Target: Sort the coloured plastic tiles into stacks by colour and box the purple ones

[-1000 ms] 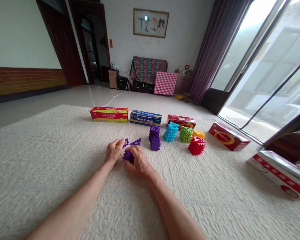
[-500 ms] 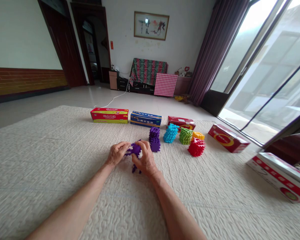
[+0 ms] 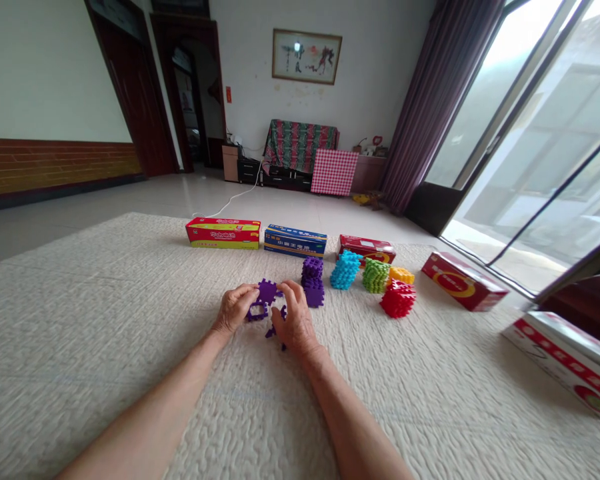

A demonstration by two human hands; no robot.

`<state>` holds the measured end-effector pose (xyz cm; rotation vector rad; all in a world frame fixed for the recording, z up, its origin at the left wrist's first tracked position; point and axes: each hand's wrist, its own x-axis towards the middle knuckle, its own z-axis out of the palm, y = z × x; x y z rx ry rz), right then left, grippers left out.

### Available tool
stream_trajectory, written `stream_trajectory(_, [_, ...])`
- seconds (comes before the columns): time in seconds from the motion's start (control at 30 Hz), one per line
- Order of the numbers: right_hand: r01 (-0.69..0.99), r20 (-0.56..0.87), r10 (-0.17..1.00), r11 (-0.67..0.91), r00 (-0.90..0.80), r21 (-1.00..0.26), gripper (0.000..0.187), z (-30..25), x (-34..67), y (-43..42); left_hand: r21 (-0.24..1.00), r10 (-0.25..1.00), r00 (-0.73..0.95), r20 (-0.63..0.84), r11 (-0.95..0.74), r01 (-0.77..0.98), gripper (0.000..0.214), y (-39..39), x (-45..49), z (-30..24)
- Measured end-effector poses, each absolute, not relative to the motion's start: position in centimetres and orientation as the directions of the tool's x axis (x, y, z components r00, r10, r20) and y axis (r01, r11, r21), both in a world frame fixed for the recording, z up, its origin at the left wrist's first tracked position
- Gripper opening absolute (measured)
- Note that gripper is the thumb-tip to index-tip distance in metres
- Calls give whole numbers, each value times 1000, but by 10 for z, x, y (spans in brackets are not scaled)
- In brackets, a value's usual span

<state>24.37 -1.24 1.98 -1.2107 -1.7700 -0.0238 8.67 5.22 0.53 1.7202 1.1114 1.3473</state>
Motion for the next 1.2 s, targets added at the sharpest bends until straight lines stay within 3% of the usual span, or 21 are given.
stream_trajectory(0.37, [760,733,653,571,-191,-311,18,29,243,-17,903,918,175,356,-386,188,30,46,84,13])
stream_trajectory(0.47, [712,717,686,564,-124,-417,13,28,243,-16,893,916,164,367,-396,213,40,46,82,15])
stream_trajectory(0.57, [646,675,736,491,51,-585,11,25,244,-13,886,912,144,383,-407,221,43,45,82,17])
stream_trajectory(0.7, [527,576,798,417,177,-740,17,19,245,-7,893,902,193,385,-417,167,30,45,85,14])
stream_trajectory(0.8, [482,543,820,408,180,-775,22,15,246,-5,881,885,218,412,-448,154,23,48,87,10])
stream_trajectory(0.9, [568,605,784,438,139,-697,34,16,247,-7,877,882,235,409,-451,166,23,50,88,7])
stream_trajectory(1.03, [758,700,707,509,-98,-408,50,23,245,-15,887,891,244,383,-428,172,24,49,88,9])
stream_trajectory(1.1, [795,672,715,515,-192,-320,49,26,243,-18,887,888,262,377,-428,173,24,48,87,11])
stream_trajectory(1.2, [813,647,732,499,-211,-300,44,28,241,-20,878,874,274,401,-452,156,25,47,87,13])
